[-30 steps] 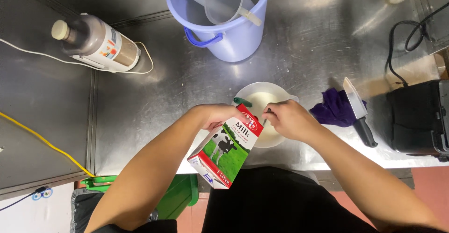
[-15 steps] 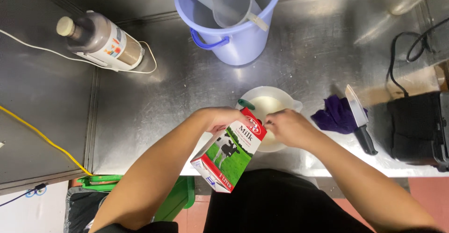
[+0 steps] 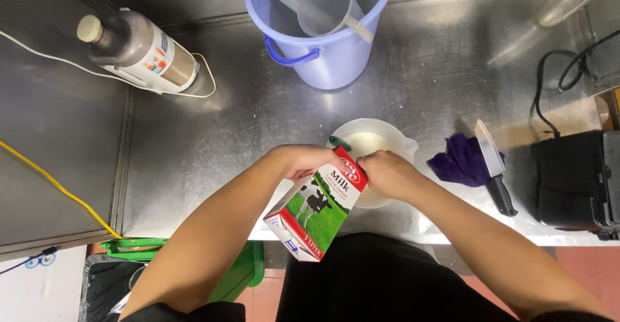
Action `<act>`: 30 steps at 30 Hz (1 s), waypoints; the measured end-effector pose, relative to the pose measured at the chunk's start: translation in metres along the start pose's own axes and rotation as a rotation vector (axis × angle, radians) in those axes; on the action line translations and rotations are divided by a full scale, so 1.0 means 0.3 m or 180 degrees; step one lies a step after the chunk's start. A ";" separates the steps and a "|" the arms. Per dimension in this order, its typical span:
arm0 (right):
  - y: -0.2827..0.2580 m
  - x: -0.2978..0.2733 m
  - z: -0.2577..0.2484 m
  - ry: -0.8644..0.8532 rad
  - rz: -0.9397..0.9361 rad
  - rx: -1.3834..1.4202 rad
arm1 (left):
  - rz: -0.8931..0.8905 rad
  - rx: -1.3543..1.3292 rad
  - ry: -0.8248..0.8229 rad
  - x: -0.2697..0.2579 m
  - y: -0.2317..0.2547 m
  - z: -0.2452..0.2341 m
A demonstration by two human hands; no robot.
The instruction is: Stirring a beverage base in a pitcher and adding milk from a carton.
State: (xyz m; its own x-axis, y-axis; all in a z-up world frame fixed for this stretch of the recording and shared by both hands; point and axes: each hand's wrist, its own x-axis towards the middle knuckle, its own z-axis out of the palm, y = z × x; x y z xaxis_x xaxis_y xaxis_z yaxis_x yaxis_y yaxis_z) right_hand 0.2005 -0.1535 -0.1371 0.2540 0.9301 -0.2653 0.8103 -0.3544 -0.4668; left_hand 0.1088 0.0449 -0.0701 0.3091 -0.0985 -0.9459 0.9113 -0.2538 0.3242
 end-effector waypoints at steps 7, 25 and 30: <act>-0.114 -0.117 -0.349 0.0334 0.0783 0.0735 | -0.0036 -0.0105 -0.0033 0.019 -0.002 -0.004; -0.042 -0.114 -0.185 0.0165 0.0165 0.0205 | 0.0093 -0.0262 -0.0205 0.070 -0.033 -0.009; -0.065 -0.143 -0.245 0.0569 0.0013 0.0661 | -0.0006 -0.0085 -0.0103 0.041 -0.015 -0.005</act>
State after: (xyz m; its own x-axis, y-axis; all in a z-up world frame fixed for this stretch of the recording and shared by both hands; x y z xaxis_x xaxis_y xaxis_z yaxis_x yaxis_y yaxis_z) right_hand 0.2125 -0.1794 -0.0547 0.3613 0.9243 -0.1231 0.6879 -0.3533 -0.6340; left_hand 0.1091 0.0464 -0.0833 0.2987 -0.1292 -0.9456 0.9190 -0.2284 0.3215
